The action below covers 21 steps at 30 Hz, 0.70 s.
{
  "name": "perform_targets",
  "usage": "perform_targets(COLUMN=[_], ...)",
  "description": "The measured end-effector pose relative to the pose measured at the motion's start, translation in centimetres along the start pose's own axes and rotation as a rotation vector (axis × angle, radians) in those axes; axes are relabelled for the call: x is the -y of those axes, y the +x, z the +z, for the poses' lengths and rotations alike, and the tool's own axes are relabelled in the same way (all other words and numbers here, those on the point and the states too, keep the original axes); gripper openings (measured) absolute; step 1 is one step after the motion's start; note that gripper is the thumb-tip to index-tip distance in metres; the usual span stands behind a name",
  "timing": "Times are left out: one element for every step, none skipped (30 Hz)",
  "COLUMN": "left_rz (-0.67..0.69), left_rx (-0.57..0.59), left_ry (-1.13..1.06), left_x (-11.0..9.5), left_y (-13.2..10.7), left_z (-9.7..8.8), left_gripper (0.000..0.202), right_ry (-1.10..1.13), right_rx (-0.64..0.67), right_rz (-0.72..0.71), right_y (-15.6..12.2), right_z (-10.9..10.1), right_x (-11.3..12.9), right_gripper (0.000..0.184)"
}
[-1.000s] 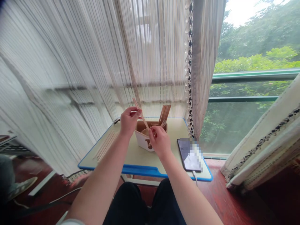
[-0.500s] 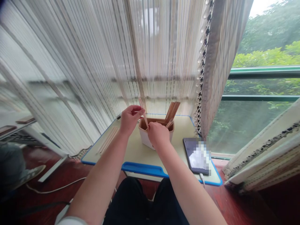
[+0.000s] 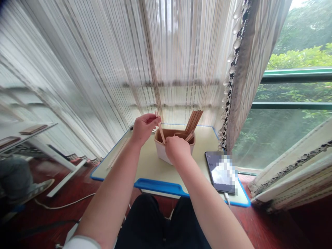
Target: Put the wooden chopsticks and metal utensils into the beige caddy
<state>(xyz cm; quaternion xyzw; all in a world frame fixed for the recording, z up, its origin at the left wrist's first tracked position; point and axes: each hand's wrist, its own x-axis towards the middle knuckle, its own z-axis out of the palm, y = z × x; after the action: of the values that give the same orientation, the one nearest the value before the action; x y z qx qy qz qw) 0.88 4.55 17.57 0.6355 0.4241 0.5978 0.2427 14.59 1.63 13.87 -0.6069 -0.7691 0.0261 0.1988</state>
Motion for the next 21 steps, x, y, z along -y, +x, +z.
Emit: perform_targets(left_rz=[-0.003, -0.006, -0.009, -0.016, -0.028, -0.045, -0.066, -0.085, -0.100, -0.109, -0.113, -0.114, -0.112, -0.112, -0.114, -0.117, -0.121, -0.125, -0.129, -0.136, -0.144], left_rx=[-0.001, 0.000, 0.001, 0.000, -0.005, -0.011, -0.018, -0.021, -0.020, -0.012, -0.002, 0.006, 0.008, 0.007, 0.007, 0.008, 0.011, 0.021, 0.031, 0.044, 0.056], left_ry=[0.009, 0.026, 0.043, 0.057, 0.061, 0.058, 0.049, 0.039, 0.033, 0.032, 0.033, 0.033, 0.032, 0.031, 0.030, 0.030, 0.031, 0.033, 0.035, 0.037, 0.042], left_x=[0.2, 0.3, 0.5, 0.7, 0.9, 1.0, 1.0, 1.0, 0.9, 0.8, 0.6, 0.4, 0.1, -0.1, -0.3, -0.4, -0.5, -0.6, -0.6, -0.6, -0.5], left_y=[0.0, 0.0, -0.1, -0.2, -0.2, -0.3, -0.3, -0.4, -0.3, -0.3, -0.2, -0.1, 0.0, 0.2, 0.4, 0.6, 0.8, 1.0, 1.1, 1.1, 1.1], left_z=[0.0, -0.1, -0.1, -0.2, -0.2, -0.3, -0.3, -0.4, -0.5, -0.6, -0.7, -0.8, -1.0, -1.2, -1.4, -1.6, -1.7, -1.9, -2.0, -2.0, -2.0], left_gripper=[0.027, 0.027, 0.028, 0.028, 0.029, 0.030, 0.031, 0.032, 0.033, 0.034, 0.034, 0.035, 0.035, 0.035, 0.035, 0.035, 0.034, 0.033, 0.033, 0.032, 0.031], right_ry=[0.012, 0.026, 0.037, 0.046, 0.053, 0.059, 0.066, 0.073, 0.080, 0.086, 0.092, 0.097, 0.104, 0.114, 0.125, 0.138, 0.149, 0.157, 0.163, 0.170, 0.181], right_rx=[-0.011, -0.029, -0.049, -0.066, -0.075, -0.074, -0.066, -0.053, -0.045, -0.043, -0.044, -0.047, -0.050, -0.047, -0.039, -0.027, -0.019, -0.019, -0.029, -0.053, -0.094], right_rz=[-0.001, -0.004, -0.007, -0.011, -0.015, -0.019, -0.025, -0.033, -0.041, -0.051, -0.061, -0.072, -0.086, -0.098, -0.107, -0.115, -0.121, -0.124, -0.126, -0.125, -0.119], right_y=[0.1, 0.2, 0.3, 0.4, 0.5, 0.6, 0.7, 0.8, 1.0, 1.1, 1.3, 1.4, 1.6, 1.8, 1.9, 2.0, 2.1, 2.0, 1.9, 1.6, 1.1], right_z=[-0.2, -0.5, -0.7, -0.8, -0.9, -0.9, -0.9, -0.7, -0.5, -0.3, -0.1, 0.1, 0.3, 0.5, 0.6, 0.7, 0.7, 0.7, 0.5, 0.3, 0.0], right_x=[0.0, 0.0, 0.1, 0.1, 0.2, 0.2, 0.3, 0.3, 0.3, 0.2, 0.1, 0.0, -0.1, -0.2, -0.3, -0.3, -0.3, -0.2, -0.1, 0.0, 0.0], right_gripper=[0.021, 0.024, 0.027, 0.029, 0.030, 0.030, 0.030, 0.030, 0.029, 0.029, 0.028, 0.028, 0.028, 0.027, 0.025, 0.025, 0.024, 0.024, 0.024, 0.024, 0.022])
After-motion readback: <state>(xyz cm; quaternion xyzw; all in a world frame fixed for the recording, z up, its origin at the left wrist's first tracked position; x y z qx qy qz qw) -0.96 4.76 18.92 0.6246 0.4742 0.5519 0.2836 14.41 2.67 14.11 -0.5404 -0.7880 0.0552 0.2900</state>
